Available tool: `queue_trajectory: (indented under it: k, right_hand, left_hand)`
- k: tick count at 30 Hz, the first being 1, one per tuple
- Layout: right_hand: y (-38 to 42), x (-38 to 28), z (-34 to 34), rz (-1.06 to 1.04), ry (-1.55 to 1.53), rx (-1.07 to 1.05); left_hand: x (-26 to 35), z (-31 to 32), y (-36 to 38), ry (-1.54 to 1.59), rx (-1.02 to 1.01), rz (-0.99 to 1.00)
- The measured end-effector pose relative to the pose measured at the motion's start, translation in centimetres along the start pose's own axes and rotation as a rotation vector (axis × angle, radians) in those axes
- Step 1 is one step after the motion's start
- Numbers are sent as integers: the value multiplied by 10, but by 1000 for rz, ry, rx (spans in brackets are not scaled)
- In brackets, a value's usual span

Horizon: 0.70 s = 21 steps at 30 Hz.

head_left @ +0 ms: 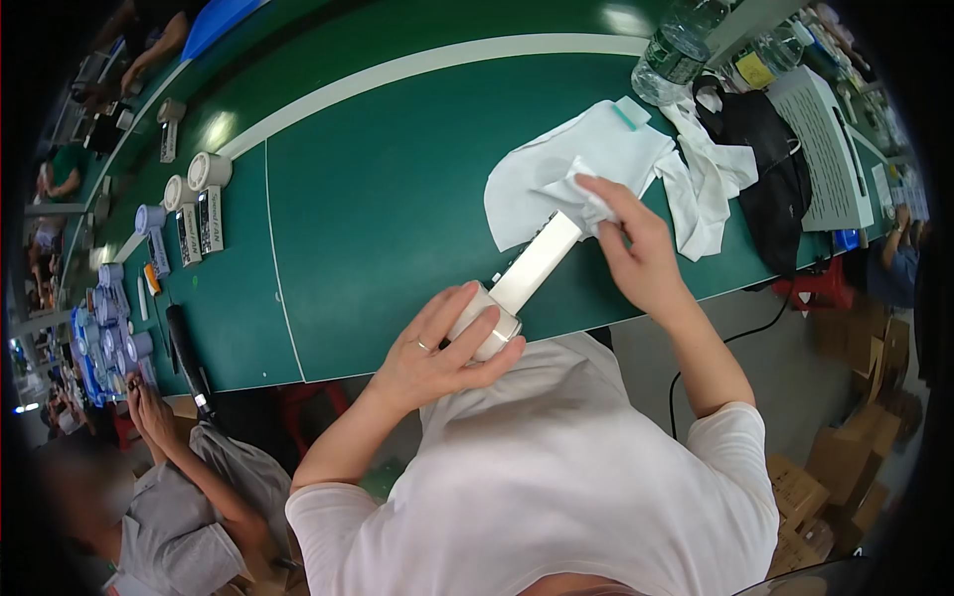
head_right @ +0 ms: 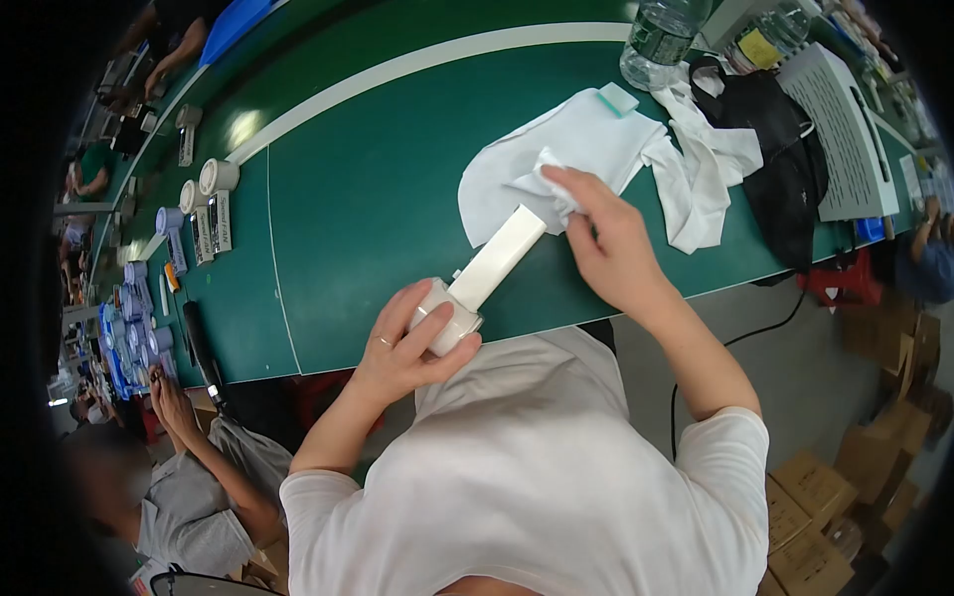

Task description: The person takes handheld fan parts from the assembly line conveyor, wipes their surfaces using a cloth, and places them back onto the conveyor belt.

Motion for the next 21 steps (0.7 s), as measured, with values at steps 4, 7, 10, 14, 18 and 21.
queue_trajectory:
  k: [4,7,10,14,18,21]
  right_hand:
    - [-6,6,-1,358,-189,-49]
    - [-14,3,4,258,-530,95]
    - [-19,5,-1,251,-447,55]
    - [-22,-7,-3,248,-432,98]
    - [-9,-32,5,-241,63,206]
    - [-6,-46,23,-459,212,66]
  left_hand:
    - [-6,-6,-3,-172,132,22]
    - [-14,-12,-4,-279,138,26]
    - [-21,-18,-6,-335,116,32]
    - [-28,-20,-6,-350,99,37]
    - [-32,-18,-8,-301,96,6]
    - [-36,-16,-13,-227,115,53]
Point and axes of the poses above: each hand's wrist, its own y-axis away from the middle knuckle, its own z-axis out of the palm, x = y × z, the point moved 2 cm from there along -y, towards the middle knuckle, and after that the axes turned 12 degrees about z, right-handed, at the moved point
